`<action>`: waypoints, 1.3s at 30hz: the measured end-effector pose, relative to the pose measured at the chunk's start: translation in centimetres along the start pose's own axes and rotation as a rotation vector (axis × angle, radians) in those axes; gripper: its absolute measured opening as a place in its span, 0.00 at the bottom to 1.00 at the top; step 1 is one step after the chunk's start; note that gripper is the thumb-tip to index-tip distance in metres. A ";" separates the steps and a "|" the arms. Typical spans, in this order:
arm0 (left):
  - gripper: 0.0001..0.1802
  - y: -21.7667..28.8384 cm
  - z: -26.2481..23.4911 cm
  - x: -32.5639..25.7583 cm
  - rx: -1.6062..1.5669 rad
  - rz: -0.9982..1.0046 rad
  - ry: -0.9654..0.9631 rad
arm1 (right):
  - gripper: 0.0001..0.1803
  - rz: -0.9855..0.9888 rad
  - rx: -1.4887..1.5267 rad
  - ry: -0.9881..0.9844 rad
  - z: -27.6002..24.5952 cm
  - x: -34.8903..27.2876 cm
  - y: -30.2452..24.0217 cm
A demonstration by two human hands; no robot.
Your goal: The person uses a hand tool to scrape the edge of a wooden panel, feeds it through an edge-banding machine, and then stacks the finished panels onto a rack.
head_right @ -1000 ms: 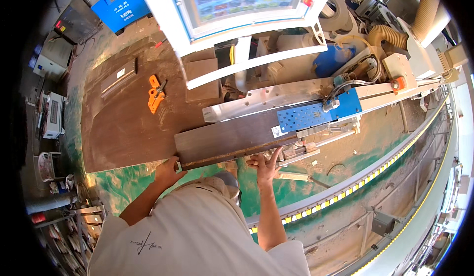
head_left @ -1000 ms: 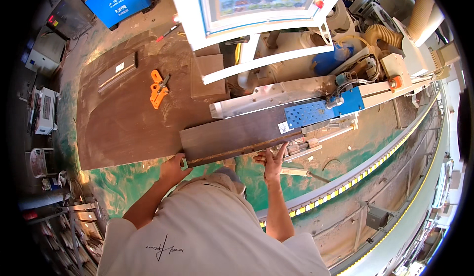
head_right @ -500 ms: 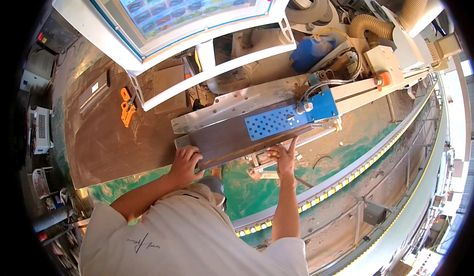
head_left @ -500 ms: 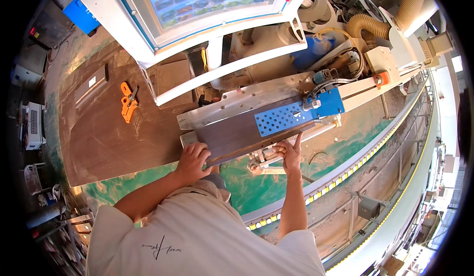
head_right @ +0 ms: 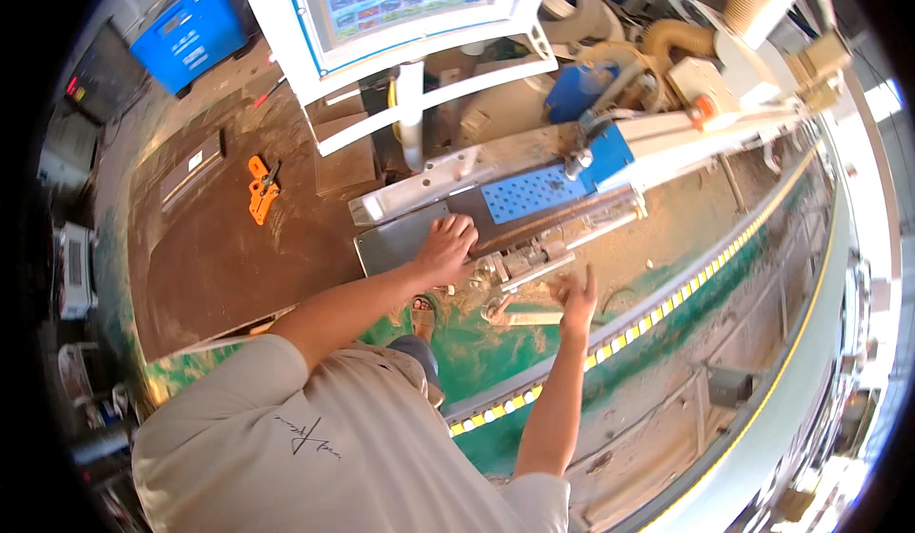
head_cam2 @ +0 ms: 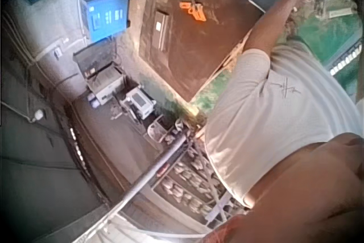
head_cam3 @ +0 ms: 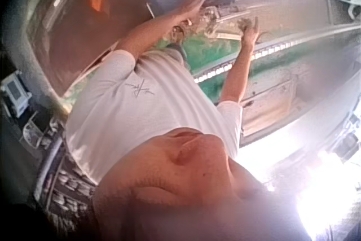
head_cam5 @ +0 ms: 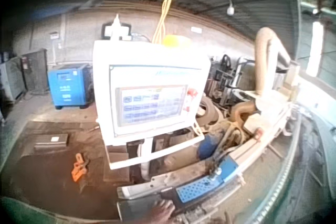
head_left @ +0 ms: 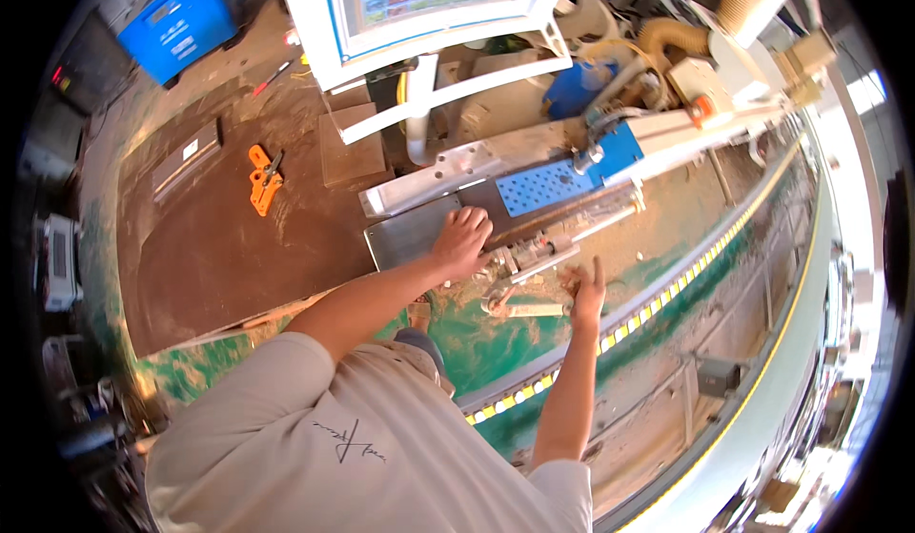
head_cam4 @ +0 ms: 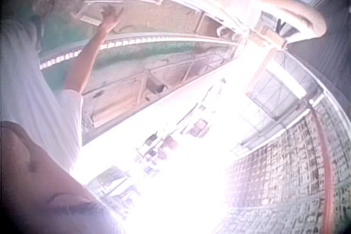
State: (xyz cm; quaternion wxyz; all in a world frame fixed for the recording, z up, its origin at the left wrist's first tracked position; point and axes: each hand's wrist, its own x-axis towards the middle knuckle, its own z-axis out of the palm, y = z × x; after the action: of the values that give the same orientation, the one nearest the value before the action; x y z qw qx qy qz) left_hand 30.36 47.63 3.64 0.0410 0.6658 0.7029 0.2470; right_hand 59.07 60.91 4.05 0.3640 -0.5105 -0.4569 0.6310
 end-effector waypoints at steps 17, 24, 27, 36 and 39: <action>0.12 18.5 -1.2 -39.8 -0.871 0.319 -0.751 | 0.18 0.817 0.410 1.371 11.9 -94.5 38.4; 0.12 18.8 0.5 -57.6 -0.258 0.612 -1.415 | 0.16 0.902 0.855 1.354 29.7 -107.6 51.3; 0.20 14.7 7.2 -61.5 -0.291 0.746 -1.182 | 0.20 1.017 0.755 1.331 31.8 -113.7 53.8; 0.16 24.4 12.0 -84.4 0.543 0.917 -1.635 | 0.25 0.558 0.987 2.080 27.6 -144.8 62.5; 0.21 37.0 13.3 -101.9 0.567 1.845 -1.531 | 0.25 0.343 0.699 2.154 20.1 -152.7 58.8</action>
State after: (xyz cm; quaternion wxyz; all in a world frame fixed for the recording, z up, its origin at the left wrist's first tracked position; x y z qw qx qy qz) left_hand 80.57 -46.22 -20.74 0.1067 0.8715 -0.2067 -0.4317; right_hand 72.50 -103.26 -2.89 0.5976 -0.7122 0.3683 -0.0002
